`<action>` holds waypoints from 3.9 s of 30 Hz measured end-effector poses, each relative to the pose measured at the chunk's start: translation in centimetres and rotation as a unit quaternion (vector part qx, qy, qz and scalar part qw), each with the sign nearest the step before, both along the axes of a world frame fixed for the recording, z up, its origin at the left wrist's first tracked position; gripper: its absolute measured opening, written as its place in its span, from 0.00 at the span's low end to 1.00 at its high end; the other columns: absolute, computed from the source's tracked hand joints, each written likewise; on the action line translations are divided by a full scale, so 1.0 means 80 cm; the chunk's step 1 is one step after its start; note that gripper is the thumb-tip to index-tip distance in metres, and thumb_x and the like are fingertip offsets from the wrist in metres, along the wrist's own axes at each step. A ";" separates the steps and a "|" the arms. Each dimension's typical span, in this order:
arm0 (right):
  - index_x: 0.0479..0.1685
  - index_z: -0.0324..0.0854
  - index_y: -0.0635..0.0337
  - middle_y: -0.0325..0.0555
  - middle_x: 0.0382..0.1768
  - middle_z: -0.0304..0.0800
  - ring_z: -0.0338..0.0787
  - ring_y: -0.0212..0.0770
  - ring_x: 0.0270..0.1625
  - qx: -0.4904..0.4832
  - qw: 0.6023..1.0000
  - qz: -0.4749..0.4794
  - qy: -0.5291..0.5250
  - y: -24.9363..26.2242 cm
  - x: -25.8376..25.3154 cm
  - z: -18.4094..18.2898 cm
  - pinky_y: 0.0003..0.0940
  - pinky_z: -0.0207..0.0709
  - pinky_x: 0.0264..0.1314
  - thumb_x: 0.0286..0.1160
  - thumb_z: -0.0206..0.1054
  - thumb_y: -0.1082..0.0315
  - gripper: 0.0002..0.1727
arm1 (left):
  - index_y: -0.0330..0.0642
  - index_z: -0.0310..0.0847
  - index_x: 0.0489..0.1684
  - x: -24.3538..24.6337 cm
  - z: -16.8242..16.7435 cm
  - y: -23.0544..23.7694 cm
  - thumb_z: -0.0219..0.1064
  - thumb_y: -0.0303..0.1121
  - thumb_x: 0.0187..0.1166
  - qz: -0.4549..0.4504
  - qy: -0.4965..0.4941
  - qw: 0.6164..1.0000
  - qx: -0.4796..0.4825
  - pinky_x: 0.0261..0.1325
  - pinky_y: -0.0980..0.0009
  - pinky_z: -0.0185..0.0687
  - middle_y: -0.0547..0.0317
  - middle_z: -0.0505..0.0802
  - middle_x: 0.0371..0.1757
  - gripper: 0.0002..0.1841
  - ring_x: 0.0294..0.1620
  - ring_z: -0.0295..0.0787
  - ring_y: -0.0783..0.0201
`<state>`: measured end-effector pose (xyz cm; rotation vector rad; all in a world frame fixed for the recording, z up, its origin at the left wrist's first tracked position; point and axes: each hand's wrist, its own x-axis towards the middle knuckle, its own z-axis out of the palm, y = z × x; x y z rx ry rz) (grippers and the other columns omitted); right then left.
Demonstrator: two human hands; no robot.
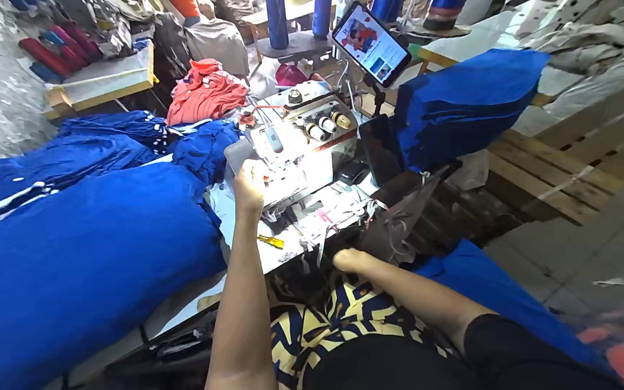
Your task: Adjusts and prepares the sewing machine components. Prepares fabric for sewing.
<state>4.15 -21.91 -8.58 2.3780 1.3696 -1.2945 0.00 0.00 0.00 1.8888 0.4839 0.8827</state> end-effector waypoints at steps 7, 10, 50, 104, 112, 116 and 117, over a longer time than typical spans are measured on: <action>0.57 0.79 0.78 0.74 0.46 0.89 0.90 0.73 0.55 0.276 0.954 0.007 -0.119 -0.044 0.027 -0.072 0.64 0.77 0.61 0.84 0.57 0.72 0.15 | 0.28 0.79 0.47 0.001 -0.001 0.002 0.52 0.26 0.90 0.002 0.005 1.000 -0.009 0.49 0.71 0.82 0.53 0.88 0.37 0.11 0.38 0.84 0.70; 0.48 0.85 0.76 0.66 0.38 0.91 0.93 0.67 0.44 0.495 0.856 0.004 -0.152 -0.077 0.038 -0.103 0.56 0.86 0.51 0.71 0.65 0.80 0.10 | 0.28 0.79 0.47 0.001 -0.003 0.003 0.50 0.25 0.90 -0.003 -0.002 1.000 -0.019 0.48 0.71 0.81 0.53 0.88 0.37 0.11 0.39 0.84 0.70; 0.36 0.85 0.72 0.54 0.26 0.89 0.88 0.38 0.27 0.760 0.569 -0.217 -0.227 0.139 0.022 0.047 0.28 0.81 0.32 0.67 0.69 0.78 0.04 | 0.28 0.83 0.54 -0.002 -0.004 -0.003 0.55 0.24 0.87 0.005 0.014 0.999 0.037 0.54 0.63 0.85 0.43 0.92 0.43 0.12 0.43 0.90 0.61; 0.30 0.86 0.72 0.57 0.29 0.90 0.91 0.43 0.32 0.802 0.481 -0.236 -0.263 0.161 0.028 0.020 0.31 0.84 0.38 0.61 0.70 0.77 0.04 | 0.27 0.85 0.50 -0.003 -0.010 -0.001 0.58 0.23 0.85 0.000 -0.015 0.998 0.056 0.57 0.64 0.85 0.44 0.93 0.42 0.10 0.46 0.91 0.62; 0.35 0.84 0.72 0.57 0.30 0.88 0.89 0.43 0.33 0.798 0.502 -0.240 -0.233 0.156 0.022 0.039 0.32 0.82 0.39 0.61 0.69 0.78 0.06 | 0.27 0.85 0.48 -0.006 -0.009 -0.002 0.60 0.21 0.82 0.001 -0.024 0.998 0.054 0.53 0.68 0.84 0.46 0.92 0.41 0.08 0.42 0.88 0.65; 0.34 0.84 0.70 0.55 0.29 0.88 0.88 0.41 0.32 0.797 0.508 -0.225 -0.236 0.153 0.025 0.047 0.30 0.82 0.38 0.62 0.70 0.78 0.04 | 0.27 0.84 0.49 -0.006 -0.009 -0.002 0.59 0.21 0.83 0.005 -0.013 0.999 0.051 0.54 0.65 0.84 0.44 0.92 0.41 0.08 0.43 0.89 0.62; 0.33 0.85 0.70 0.55 0.29 0.88 0.88 0.40 0.32 0.800 0.508 -0.219 -0.234 0.153 0.026 0.046 0.29 0.82 0.38 0.61 0.69 0.78 0.04 | 0.28 0.84 0.49 -0.008 -0.007 -0.003 0.59 0.21 0.83 0.004 -0.006 0.998 0.054 0.52 0.63 0.84 0.44 0.91 0.41 0.08 0.42 0.89 0.61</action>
